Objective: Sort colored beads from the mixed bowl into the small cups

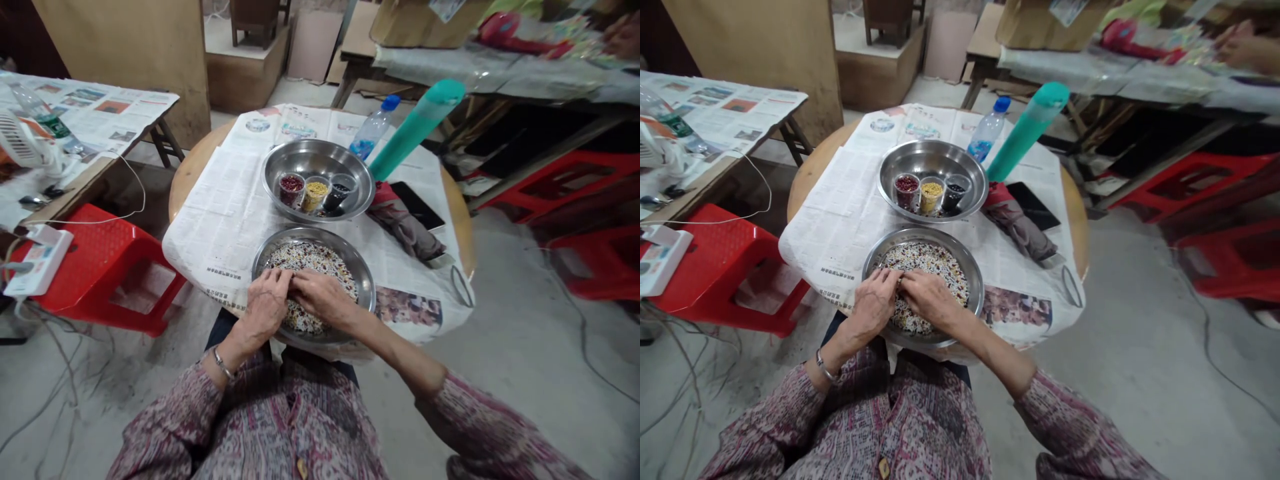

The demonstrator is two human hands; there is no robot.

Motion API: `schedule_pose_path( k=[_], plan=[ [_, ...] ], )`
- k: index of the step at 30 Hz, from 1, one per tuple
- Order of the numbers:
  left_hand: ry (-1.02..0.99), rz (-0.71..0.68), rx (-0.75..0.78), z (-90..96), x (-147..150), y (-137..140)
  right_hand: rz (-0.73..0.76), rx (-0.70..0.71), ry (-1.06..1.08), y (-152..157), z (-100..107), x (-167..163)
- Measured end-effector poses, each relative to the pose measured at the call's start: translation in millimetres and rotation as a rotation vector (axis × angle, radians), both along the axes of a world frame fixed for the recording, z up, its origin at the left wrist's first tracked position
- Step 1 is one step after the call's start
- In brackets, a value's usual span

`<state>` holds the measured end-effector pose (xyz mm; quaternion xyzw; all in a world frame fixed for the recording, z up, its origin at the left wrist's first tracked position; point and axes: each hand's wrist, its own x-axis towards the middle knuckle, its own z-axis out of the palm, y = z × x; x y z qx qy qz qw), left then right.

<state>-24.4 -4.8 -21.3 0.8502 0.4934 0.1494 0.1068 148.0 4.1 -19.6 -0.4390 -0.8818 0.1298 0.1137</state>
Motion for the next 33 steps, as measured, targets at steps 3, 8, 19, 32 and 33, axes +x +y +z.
schedule_pose_path(
  k=[3,8,19,32,33],
  plan=[
    [0.024,0.003,-0.012,2.9,0.3,0.1,-0.184,0.044,-0.036,12.6,-2.4,17.4],
    [0.021,-0.004,-0.018,5.4,0.6,0.6,-0.488,0.127,-0.001,30.4,-6.6,41.2],
    [-0.232,0.061,0.104,-3.8,-3.2,0.4,-0.035,-0.030,0.024,15.2,-1.7,-0.9],
    [-0.166,0.033,0.120,-5.4,-3.6,0.4,0.061,-0.032,-0.112,-33.3,10.3,11.6],
    [-0.159,0.027,0.119,-5.4,-3.7,0.5,-0.004,-0.009,-0.133,-29.7,7.7,14.3]
  ],
)
